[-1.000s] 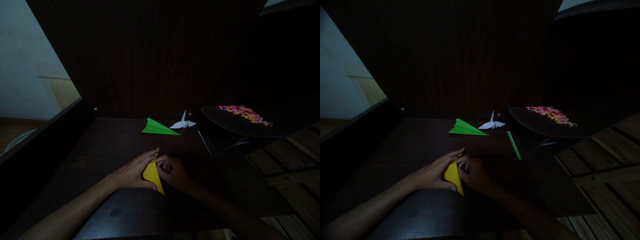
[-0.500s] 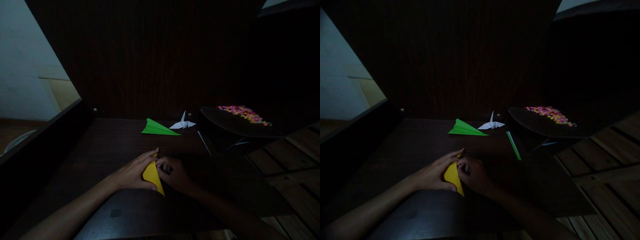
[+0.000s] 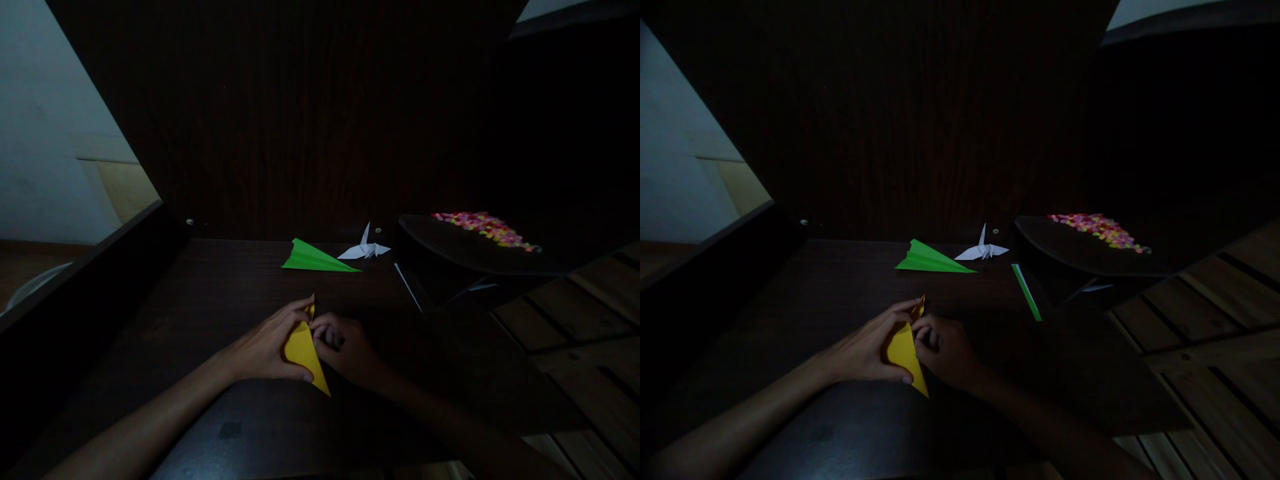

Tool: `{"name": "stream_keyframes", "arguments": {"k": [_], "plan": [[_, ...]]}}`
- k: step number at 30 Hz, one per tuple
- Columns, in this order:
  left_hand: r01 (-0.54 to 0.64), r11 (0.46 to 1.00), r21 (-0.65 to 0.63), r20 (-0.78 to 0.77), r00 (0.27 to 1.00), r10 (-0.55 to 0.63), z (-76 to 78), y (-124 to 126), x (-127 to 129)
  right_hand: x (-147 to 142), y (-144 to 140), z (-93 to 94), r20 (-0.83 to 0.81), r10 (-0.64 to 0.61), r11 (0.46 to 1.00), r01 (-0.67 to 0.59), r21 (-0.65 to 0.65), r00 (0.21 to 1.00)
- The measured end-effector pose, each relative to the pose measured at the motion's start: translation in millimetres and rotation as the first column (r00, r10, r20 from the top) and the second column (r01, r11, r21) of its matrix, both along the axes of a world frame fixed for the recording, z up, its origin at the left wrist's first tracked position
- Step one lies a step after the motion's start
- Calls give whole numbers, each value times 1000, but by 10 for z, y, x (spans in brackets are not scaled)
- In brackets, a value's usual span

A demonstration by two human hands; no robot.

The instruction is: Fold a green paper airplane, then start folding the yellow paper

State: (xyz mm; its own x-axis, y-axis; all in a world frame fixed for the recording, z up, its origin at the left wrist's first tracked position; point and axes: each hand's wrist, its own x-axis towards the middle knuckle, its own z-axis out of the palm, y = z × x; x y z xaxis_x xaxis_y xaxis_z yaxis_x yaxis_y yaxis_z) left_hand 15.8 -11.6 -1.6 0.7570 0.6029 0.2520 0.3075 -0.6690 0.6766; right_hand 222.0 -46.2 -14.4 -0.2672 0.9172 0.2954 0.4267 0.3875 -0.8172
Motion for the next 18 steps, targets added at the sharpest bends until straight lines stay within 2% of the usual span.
{"name": "stream_keyframes", "arguments": {"k": [8, 18], "plan": [[-1, 1000, -4, -13, 1000, 1, 15, -5, 1, 1, 17, 29, 15, 25, 999, -25, -41, 1000], [21, 1000, -4, -24, 999, -21, -8, 10, -9, 33, 24, 85, 125, 55, 996, -63, 65, 991]]}}
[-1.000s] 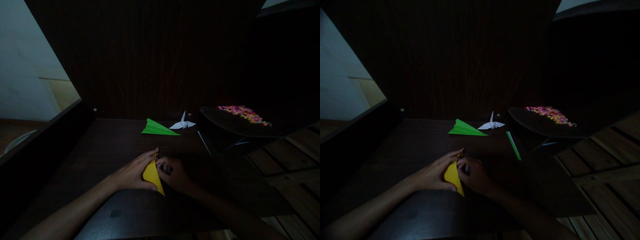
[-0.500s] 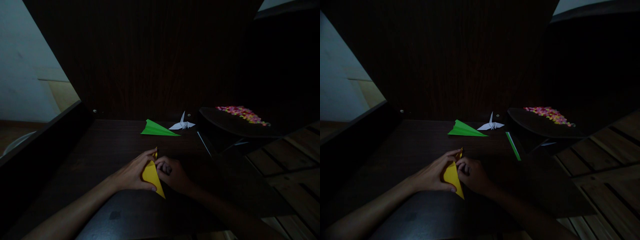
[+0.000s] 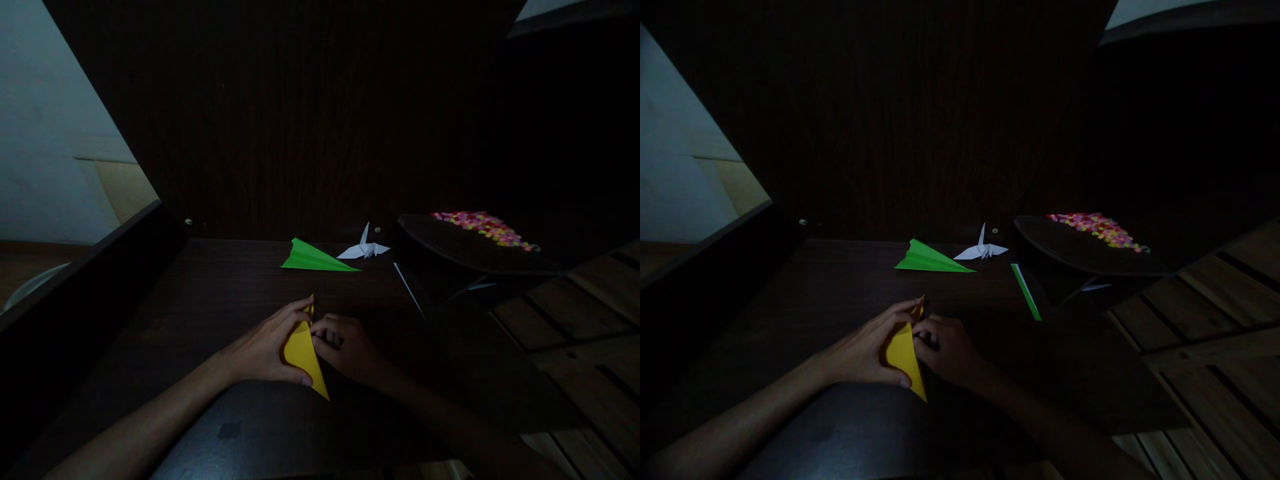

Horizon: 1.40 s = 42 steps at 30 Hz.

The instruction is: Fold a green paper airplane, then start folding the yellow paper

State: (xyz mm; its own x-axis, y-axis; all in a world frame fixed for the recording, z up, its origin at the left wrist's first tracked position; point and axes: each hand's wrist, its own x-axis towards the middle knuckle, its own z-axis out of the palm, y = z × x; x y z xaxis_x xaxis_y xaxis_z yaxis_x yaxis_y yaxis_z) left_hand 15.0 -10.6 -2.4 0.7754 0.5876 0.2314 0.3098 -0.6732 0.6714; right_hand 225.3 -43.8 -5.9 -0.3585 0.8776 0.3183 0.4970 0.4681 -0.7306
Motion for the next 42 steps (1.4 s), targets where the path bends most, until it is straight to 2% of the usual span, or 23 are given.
{"name": "stream_keyframes", "arguments": {"k": [9, 17, 27, 35, 42], "plan": [[10, 1000, 13, 6, 1000, -10, -2, -10, -5, -1, 16, -11, 0, 0, 1000, 0, -18, 1000], [40, 998, 54, -44, 998, -38, -32, -2, -16, -44, -4, -50, -89, -43, 998, 47, 39, 995], [31, 999, 41, 5, 1000, -31, -28, -16, -8, -55, 14, -45, -132, -32, 988, 51, 147, 991], [-1, 999, -36, 44, 999, 3, -21, -12, -10, -7, 54, -37, -92, 18, 996, -10, 91, 996], [-71, 994, -81, 81, 994, 78, 27, -16, -9, 12, 91, -67, 53, 134, 990, -136, 34, 990]]}}
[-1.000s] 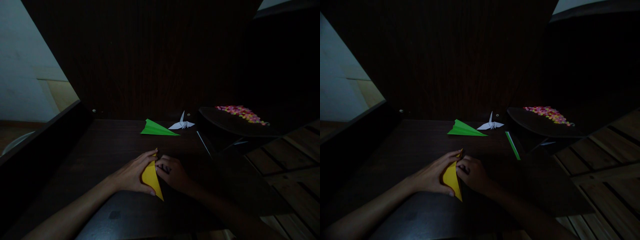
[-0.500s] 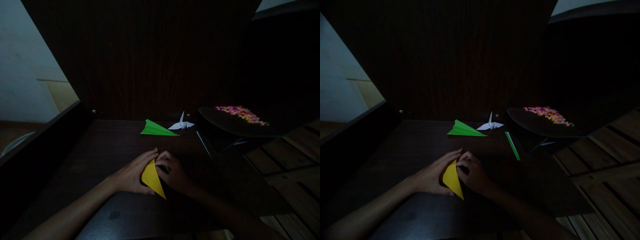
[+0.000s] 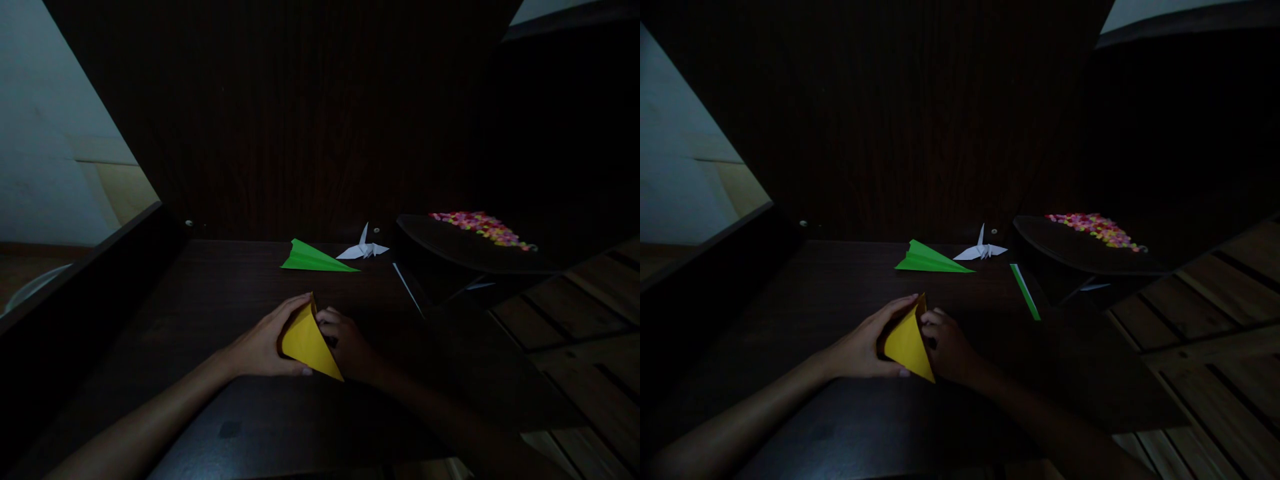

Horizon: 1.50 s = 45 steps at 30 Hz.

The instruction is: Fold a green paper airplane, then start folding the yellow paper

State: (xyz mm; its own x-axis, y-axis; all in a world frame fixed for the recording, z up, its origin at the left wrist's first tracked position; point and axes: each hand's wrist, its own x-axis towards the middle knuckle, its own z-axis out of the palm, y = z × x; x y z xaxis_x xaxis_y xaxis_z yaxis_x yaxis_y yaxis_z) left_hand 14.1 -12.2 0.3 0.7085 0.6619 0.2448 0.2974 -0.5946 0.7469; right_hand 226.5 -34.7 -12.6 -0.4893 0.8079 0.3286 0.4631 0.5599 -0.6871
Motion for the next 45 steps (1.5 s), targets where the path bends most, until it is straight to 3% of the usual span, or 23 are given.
{"name": "stream_keyframes", "arguments": {"k": [5, 10, 18, 21, 26, 30, 34, 38, 42, 45], "plan": [[-42, 997, -64, -5, 999, 42, 17, -4, 4, -3, 1, 41, -21, 33, 993, -35, -114, 999], [-72, 971, -230, 48, 995, 85, -18, 38, -2, 21, 12, 56, -23, 46, 983, -50, -175, 999], [-50, 917, -395, 131, 985, 111, -17, 78, 1, 85, -7, 90, -207, 82, 953, -138, -270, 975], [-26, 880, -474, 196, 971, 134, -15, 66, 13, 89, -8, 110, -261, 68, 930, -156, -334, 963], [39, 783, -621, 297, 936, 188, 21, 23, 54, 104, 22, 12, -378, -7, 840, -200, -505, 926], [56, 749, -660, 308, 930, 202, 60, 3, 71, 143, -6, 62, -418, 22, 843, -241, -480, 908], [41, 755, -655, 290, 936, 200, 63, 6, 69, 180, -80, 186, -399, 55, 870, -240, -431, 915], [36, 763, -645, 299, 931, 209, 44, 7, 67, 172, -114, 127, -419, -28, 858, -193, -476, 907], [42, 741, -670, 303, 927, 222, 31, 4, 68, 102, -98, -1, -521, -213, 793, -166, -587, 827], [99, 716, -692, 361, 905, 224, 14, 10, 72, 50, -83, -21, -539, -330, 786, -91, -612, 775]]}}
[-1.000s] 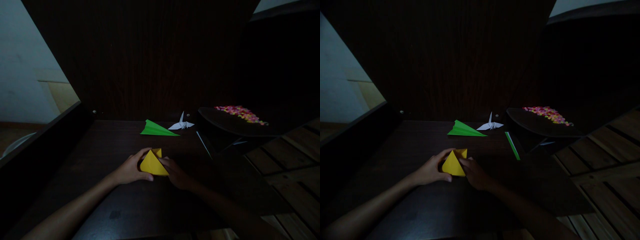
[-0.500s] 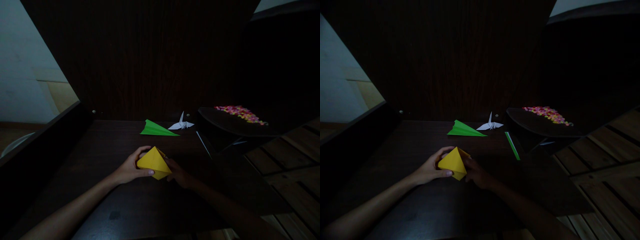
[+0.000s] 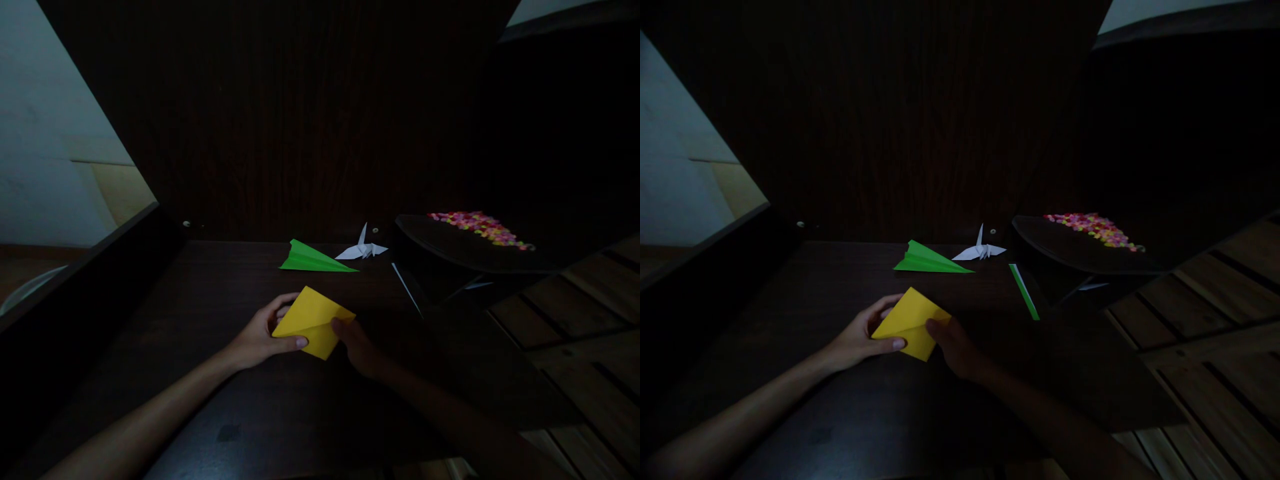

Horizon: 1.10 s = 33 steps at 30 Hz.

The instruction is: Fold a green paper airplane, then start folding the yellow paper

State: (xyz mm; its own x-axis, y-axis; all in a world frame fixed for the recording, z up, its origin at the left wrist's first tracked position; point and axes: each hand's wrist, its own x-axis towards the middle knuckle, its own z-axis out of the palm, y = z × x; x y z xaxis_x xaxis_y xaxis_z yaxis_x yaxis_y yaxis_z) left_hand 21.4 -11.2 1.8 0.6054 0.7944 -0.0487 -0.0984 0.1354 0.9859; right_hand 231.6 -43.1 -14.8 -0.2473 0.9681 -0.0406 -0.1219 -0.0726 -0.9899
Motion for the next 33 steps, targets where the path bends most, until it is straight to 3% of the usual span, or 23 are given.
{"name": "stream_keyframes", "arguments": {"k": [3, 9, 14, 17, 20, 23, 28, 33], "plan": [[-8, 999, -41, 84, 996, 11, -20, 10, 6, -23, 3, 32, -8, -57, 998, 57, -26, 998], [-42, 987, -153, 167, 984, 67, -15, 8, 17, -40, -5, 77, 23, 29, 1000, -28, -8, 999], [-28, 974, -224, 170, 983, 68, 14, -2, 29, -37, 24, 71, 199, 2, 988, -33, 153, 980], [-2, 969, -248, 173, 984, 46, 28, -10, 36, -20, 54, 77, 361, -93, 943, -34, 331, 928], [24, 967, -253, 164, 986, 19, 33, -18, 37, -12, 76, 97, 424, -171, 894, -41, 446, 890], [24, 962, -274, 148, 989, 17, 23, -14, 33, -15, 86, 113, 431, -203, 871, -40, 490, 879], [-75, 954, -291, 107, 988, 110, 5, 5, 26, -24, 87, 109, 424, -266, 838, -10, 546, 865], [-63, 953, -295, 71, 994, 88, 25, -3, 30, -23, 72, 136, 410, -266, 827, -12, 563, 872]]}}
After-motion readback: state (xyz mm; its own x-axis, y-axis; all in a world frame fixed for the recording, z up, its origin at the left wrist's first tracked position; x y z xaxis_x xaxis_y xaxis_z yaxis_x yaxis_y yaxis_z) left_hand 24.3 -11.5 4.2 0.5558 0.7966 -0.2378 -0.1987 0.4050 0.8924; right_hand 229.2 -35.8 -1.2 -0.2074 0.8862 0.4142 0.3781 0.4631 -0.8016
